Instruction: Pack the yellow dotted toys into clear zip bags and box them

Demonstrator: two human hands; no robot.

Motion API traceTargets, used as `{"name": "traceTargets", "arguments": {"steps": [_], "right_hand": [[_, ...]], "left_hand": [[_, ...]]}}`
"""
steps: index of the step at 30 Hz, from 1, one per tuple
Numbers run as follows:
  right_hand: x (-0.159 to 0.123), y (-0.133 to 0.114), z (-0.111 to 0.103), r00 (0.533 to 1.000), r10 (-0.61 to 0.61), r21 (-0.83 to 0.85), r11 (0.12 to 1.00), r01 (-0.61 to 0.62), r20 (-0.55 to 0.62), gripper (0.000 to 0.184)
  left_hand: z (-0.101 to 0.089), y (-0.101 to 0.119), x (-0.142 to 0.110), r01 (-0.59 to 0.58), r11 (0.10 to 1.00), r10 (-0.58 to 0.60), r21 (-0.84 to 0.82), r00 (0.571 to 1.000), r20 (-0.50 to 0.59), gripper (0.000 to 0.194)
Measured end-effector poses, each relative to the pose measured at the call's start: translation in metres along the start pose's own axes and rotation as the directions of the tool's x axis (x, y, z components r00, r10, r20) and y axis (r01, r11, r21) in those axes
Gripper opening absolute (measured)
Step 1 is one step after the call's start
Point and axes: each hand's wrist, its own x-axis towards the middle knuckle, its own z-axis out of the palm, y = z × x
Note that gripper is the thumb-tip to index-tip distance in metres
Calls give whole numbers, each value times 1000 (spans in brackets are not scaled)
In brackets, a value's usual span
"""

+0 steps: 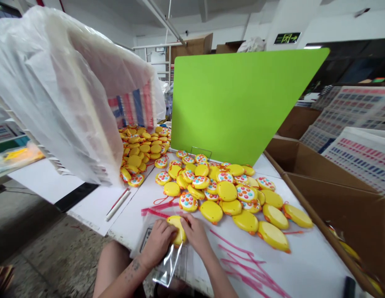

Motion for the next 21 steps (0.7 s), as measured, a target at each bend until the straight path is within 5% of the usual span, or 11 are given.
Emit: {"name": "traceTargets", "arguments": {"steps": [9, 16, 21], "right_hand": [[-18, 9, -26, 989, 47, -156, 985, -68, -138, 33], [-28, 12, -9, 989, 74, -70, 994, -83, -124, 34], [-31, 9, -1, 982, 88, -24, 995, -94, -165, 42]], "left_hand": [[-10, 0, 7, 152, 951, -144, -268, 988, 51, 13], [-25, -9, 23, 358, 849, -221, -390, 909, 353, 7], [-39, -4, 31, 336, 873, -191, -354, 902, 387, 9]]}}
